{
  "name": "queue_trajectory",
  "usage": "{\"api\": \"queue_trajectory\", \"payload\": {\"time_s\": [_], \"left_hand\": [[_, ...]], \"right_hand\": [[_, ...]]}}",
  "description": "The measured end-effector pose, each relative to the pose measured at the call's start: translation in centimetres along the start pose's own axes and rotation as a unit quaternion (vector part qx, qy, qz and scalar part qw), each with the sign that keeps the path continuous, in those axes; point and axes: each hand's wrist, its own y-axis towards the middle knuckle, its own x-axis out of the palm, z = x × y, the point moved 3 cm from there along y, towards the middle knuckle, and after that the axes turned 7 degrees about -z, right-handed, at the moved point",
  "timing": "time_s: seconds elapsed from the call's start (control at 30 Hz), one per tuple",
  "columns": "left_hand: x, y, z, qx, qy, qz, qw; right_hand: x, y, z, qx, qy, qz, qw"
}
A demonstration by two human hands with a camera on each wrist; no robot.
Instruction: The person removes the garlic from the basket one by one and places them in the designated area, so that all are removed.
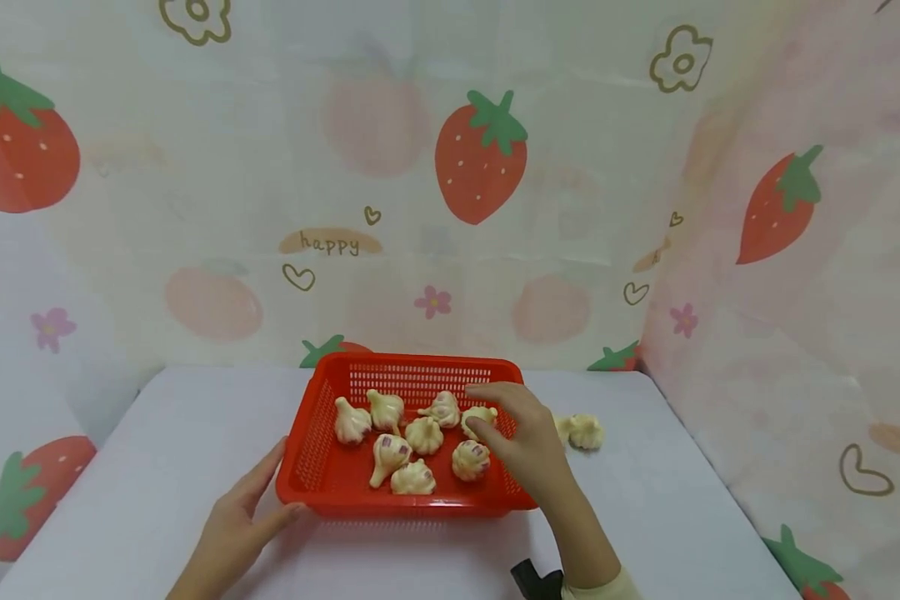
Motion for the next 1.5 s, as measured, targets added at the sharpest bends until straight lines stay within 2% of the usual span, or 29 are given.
{"api": "queue_trajectory", "payload": {"time_s": [0.23,0.63,0.83,1.03,1.23,1.37,1.5], "left_hand": [[-0.1,-0.1,-0.1,0.017,0.014,0.012,0.9997],[0.2,0.0,0.0,0.013,-0.002,0.011,0.9999],[0.2,-0.1,0.1,0.016,0.000,0.013,0.9998],[0.2,-0.1,0.1,0.020,0.003,0.016,0.9997],[0.2,-0.1,0.0,0.028,0.011,0.020,0.9994],[0.2,-0.1,-0.2,0.043,0.006,0.026,0.9987],[0.2,-0.1,-0.2,0.061,-0.002,0.030,0.9977]], "right_hand": [[2.0,1.1,0.1,0.005,0.032,-0.006,0.999],[5.2,2.5,1.5,0.081,0.017,-0.024,0.996],[6.6,3.0,2.3,0.130,0.013,-0.058,0.990],[7.4,3.7,3.2,0.161,0.018,-0.087,0.983],[8.1,3.8,4.0,0.205,0.041,-0.117,0.971],[8.6,3.6,4.4,0.214,0.050,-0.133,0.967],[9.0,3.5,4.8,0.217,0.024,-0.146,0.965]]}}
